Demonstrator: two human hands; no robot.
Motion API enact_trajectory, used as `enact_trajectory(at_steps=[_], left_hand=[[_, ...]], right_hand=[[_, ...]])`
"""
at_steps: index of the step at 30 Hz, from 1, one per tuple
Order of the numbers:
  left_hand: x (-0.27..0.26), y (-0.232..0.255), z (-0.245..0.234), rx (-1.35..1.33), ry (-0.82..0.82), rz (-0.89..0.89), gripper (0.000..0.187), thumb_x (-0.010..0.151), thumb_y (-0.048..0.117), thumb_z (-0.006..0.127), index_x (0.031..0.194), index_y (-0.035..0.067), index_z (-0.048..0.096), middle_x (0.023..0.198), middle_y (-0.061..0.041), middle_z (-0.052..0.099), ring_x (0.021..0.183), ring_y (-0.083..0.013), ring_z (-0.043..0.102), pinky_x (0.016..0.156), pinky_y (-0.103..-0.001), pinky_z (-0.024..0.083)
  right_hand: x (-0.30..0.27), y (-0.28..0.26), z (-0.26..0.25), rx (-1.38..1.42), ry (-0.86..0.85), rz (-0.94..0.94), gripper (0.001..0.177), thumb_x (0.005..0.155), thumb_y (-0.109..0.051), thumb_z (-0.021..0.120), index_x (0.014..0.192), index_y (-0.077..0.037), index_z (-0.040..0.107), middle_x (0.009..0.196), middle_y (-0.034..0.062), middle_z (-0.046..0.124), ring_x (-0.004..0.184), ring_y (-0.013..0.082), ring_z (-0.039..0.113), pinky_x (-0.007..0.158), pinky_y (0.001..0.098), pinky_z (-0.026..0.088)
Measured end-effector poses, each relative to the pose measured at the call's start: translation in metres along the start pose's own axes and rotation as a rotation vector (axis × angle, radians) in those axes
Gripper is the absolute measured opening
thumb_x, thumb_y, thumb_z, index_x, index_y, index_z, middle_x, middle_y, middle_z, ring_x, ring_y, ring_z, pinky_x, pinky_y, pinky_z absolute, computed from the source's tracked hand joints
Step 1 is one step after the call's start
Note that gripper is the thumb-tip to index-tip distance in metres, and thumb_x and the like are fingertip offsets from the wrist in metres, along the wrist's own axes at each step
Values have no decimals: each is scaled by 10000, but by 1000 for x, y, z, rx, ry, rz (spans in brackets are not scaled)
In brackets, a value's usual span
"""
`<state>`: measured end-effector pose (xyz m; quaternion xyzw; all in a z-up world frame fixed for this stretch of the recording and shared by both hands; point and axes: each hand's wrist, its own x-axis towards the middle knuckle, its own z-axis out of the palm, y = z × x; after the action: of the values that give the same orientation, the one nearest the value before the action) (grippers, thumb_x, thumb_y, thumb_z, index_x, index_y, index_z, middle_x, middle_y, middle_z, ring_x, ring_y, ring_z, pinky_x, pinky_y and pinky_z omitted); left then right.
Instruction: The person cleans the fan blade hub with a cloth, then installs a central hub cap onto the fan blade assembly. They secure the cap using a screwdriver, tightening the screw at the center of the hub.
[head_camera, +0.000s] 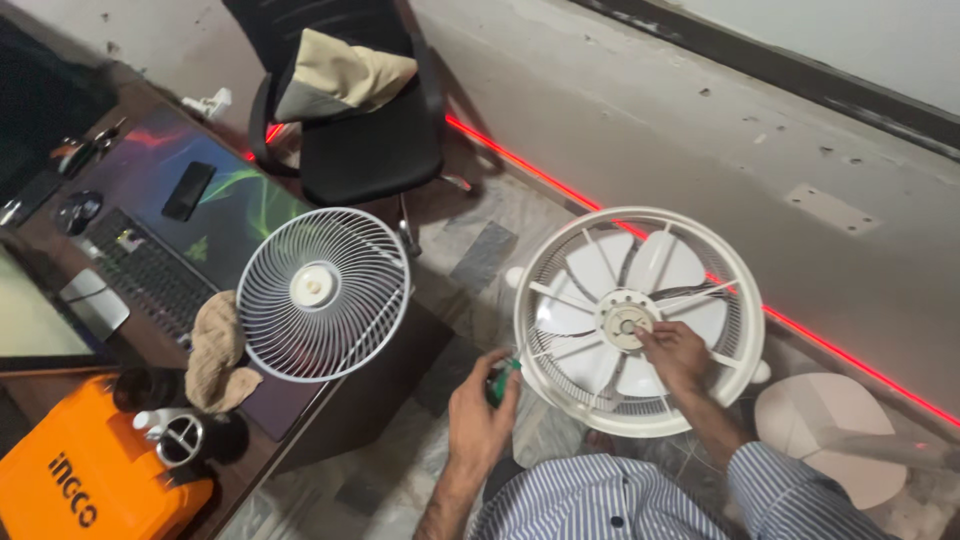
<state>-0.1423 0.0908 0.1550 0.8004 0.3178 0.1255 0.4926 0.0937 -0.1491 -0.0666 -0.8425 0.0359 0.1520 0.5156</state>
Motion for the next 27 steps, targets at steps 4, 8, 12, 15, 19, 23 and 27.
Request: enact_trajectory(at_steps=[4, 8, 12, 15, 19, 23, 27], left_hand=[[-12, 32, 28, 47, -41, 122, 330, 885, 229, 697, 1179, 79, 713, 979, -189, 765, 900, -352, 760, 779, -411, 583], [-21, 41, 50, 140, -61, 198, 317, 882, 202, 698, 1176, 86, 721, 996, -172, 746, 880, -367, 743, 769, -445, 585], [-24, 50, 71, 225, -110, 131, 335, 874, 209, 688, 1196, 128, 734, 979, -146, 739, 836, -362, 741, 740, -456, 592], [-21, 56, 84, 322, -94, 141, 338, 865, 218, 708, 1192, 137, 739, 958, -160, 742, 814, -381, 727, 712, -483, 571], [-16, 64, 99, 382, -141, 136, 312, 899, 244, 693, 1184, 119, 720, 908, -168, 739, 754, -369, 737, 692, -476, 582], [-14, 69, 108, 483, -168, 155, 298, 910, 252, 680, 1167, 111, 730, 869, -189, 732, 740, -400, 718, 677, -509, 567], [-13, 71, 115, 496, -142, 167, 285, 911, 265, 673, 1142, 116, 745, 862, -192, 736, 734, -410, 715, 664, -522, 564]], right_hand=[[1, -9, -2, 67, 8, -225, 440, 810, -202, 874, 1105, 34, 649, 939, 115, 759, 826, 169, 744, 705, 271, 606], [-10, -27, -11, 1, -44, -245, 395, 818, -188, 848, 1138, -50, 662, 907, 94, 767, 804, 169, 756, 690, 286, 600], [-14, -44, -18, -10, -90, -240, 368, 837, -181, 844, 1165, -105, 694, 868, 91, 776, 796, 168, 763, 683, 294, 596], [-15, -46, -18, -2, -94, -279, 384, 828, -148, 840, 1184, -112, 701, 855, 82, 761, 786, 166, 756, 666, 297, 586], [-9, -38, -15, 84, -103, -293, 371, 814, -106, 842, 1158, -97, 704, 864, 60, 740, 775, 155, 747, 651, 279, 594], [-1, -31, -14, 77, -112, -232, 357, 795, -63, 829, 1137, -107, 737, 876, 48, 748, 771, 145, 755, 665, 267, 605], [0, -30, -12, 112, -121, -191, 321, 807, -82, 841, 1113, -103, 748, 871, 60, 754, 794, 143, 765, 685, 261, 607]])
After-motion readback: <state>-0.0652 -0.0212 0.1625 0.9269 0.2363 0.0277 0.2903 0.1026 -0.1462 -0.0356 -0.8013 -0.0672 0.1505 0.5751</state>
